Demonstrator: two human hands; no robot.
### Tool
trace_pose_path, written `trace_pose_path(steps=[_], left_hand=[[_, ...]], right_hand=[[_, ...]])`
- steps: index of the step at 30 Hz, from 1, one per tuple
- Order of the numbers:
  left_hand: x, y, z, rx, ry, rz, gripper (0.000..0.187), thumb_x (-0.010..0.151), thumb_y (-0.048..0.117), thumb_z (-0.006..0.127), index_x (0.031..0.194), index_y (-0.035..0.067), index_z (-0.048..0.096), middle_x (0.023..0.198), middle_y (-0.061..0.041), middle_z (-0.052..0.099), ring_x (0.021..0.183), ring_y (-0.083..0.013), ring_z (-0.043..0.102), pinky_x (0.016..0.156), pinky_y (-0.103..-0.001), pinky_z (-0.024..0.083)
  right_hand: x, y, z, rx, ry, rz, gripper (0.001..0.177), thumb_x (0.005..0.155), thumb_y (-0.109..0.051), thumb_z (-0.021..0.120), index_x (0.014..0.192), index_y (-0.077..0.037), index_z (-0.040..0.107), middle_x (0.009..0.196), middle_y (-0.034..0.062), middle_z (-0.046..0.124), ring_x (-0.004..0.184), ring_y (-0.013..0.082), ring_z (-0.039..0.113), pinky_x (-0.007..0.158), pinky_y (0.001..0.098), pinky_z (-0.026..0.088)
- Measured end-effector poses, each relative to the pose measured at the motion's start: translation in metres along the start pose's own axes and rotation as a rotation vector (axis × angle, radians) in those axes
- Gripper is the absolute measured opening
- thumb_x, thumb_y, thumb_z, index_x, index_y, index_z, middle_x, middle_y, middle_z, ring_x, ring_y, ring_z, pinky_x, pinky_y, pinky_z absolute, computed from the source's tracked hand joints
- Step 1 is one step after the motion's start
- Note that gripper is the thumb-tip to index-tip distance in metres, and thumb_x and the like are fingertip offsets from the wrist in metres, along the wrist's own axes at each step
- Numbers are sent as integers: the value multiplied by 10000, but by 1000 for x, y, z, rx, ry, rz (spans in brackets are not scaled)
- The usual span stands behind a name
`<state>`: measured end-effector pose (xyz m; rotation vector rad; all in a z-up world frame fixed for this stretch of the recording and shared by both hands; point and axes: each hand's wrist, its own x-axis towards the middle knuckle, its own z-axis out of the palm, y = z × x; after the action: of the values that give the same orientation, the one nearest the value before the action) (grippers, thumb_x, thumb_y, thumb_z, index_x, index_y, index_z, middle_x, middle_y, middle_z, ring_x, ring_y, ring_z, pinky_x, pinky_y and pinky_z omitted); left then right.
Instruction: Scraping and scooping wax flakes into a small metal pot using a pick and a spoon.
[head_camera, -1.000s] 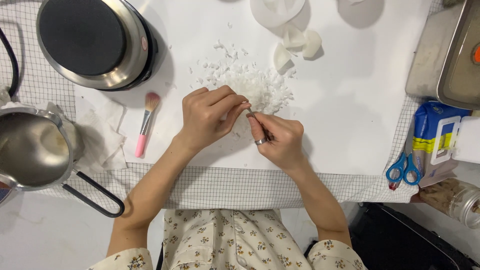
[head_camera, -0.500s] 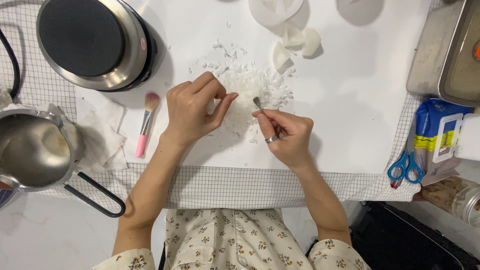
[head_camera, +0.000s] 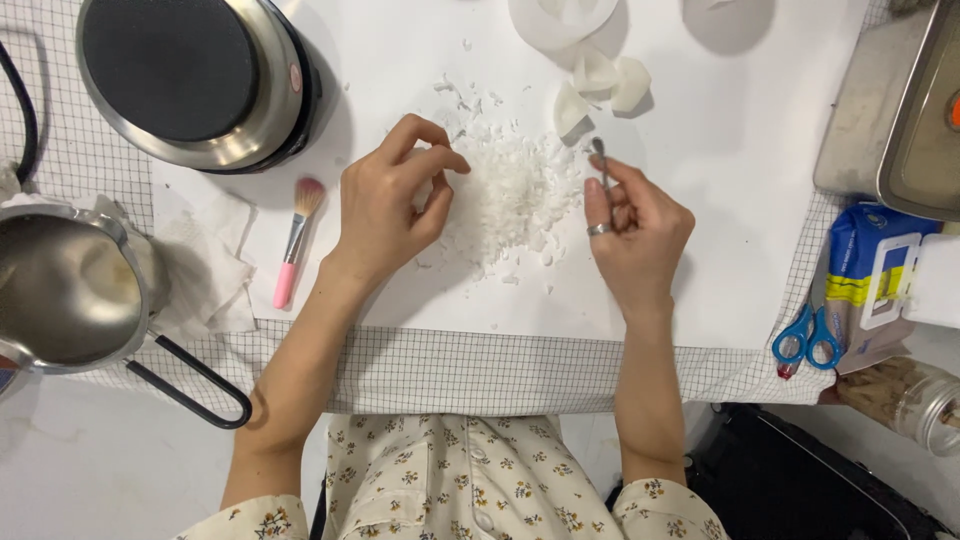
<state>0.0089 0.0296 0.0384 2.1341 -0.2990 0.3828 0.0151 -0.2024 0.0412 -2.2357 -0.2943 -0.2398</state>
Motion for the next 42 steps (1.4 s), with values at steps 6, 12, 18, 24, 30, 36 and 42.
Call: trace_pose_path(steps=[6, 12, 18, 24, 30, 36, 42], left_hand=[[2, 3, -8, -71, 11, -55, 134, 910, 12, 523, 1031, 30, 577, 992, -88, 525, 702, -168, 500, 503, -269, 360], [4, -13, -15, -67, 51, -29, 198, 849, -87, 438, 1009, -27, 538, 958, -123, 489, 811, -245, 507, 709, -335, 401], [-4, -39, -16, 169, 14, -77, 347, 744, -106, 391, 1014, 15, 573, 926, -94, 571, 824, -268, 564, 640, -379, 421], [-8, -39, -10, 327, -63, -88, 206, 743, 17, 466, 911, 85, 563, 835, -35, 625, 832, -274, 515, 716, -420, 358], [-8, -45, -8, 346, 5, -59, 230, 746, -28, 493, 948, 42, 577, 936, -92, 586, 901, -293, 495, 690, -407, 381], [-8, -42, -10, 550, 20, 55, 131, 816, 54, 609, 939, 83, 575, 920, -63, 568, 876, -252, 505, 744, -373, 389], [-9, -42, -5, 544, 41, 123, 360, 708, 95, 737, 1021, 113, 562, 939, -41, 547, 938, -241, 575, 760, -354, 434]], right_hand=[[8, 35, -27, -344, -90, 194, 110, 871, -106, 661, 981, -106, 667, 629, -30, 575, 501, 88, 485, 690, 268, 433], [11, 37, -40, -461, 32, 82, 240, 836, -104, 732, 1052, -45, 648, 916, 94, 622, 612, 176, 643, 643, 340, 484], [6, -21, 0, 78, -96, 112, 404, 1000, -299, 430, 1271, -5, 483, 1347, 177, 443, 1257, 311, 434, 1078, 448, 391], [9, 21, 26, -176, -237, -20, 481, 1045, -292, 370, 1462, -85, 248, 1539, 79, 211, 1447, 243, 177, 1177, 425, 182], [-1, 26, 21, -327, -314, -19, 590, 1006, -388, 407, 1469, -117, 161, 1475, 133, 374, 1311, 352, 378, 1095, 431, 251], [6, 15, 17, -241, 90, -185, 168, 888, -75, 668, 1053, -51, 646, 816, 33, 582, 758, 181, 520, 746, 315, 449], [29, 34, 32, -302, 40, -224, 460, 818, -409, 789, 1120, -108, 619, 886, 7, 538, 820, 191, 493, 765, 327, 383]])
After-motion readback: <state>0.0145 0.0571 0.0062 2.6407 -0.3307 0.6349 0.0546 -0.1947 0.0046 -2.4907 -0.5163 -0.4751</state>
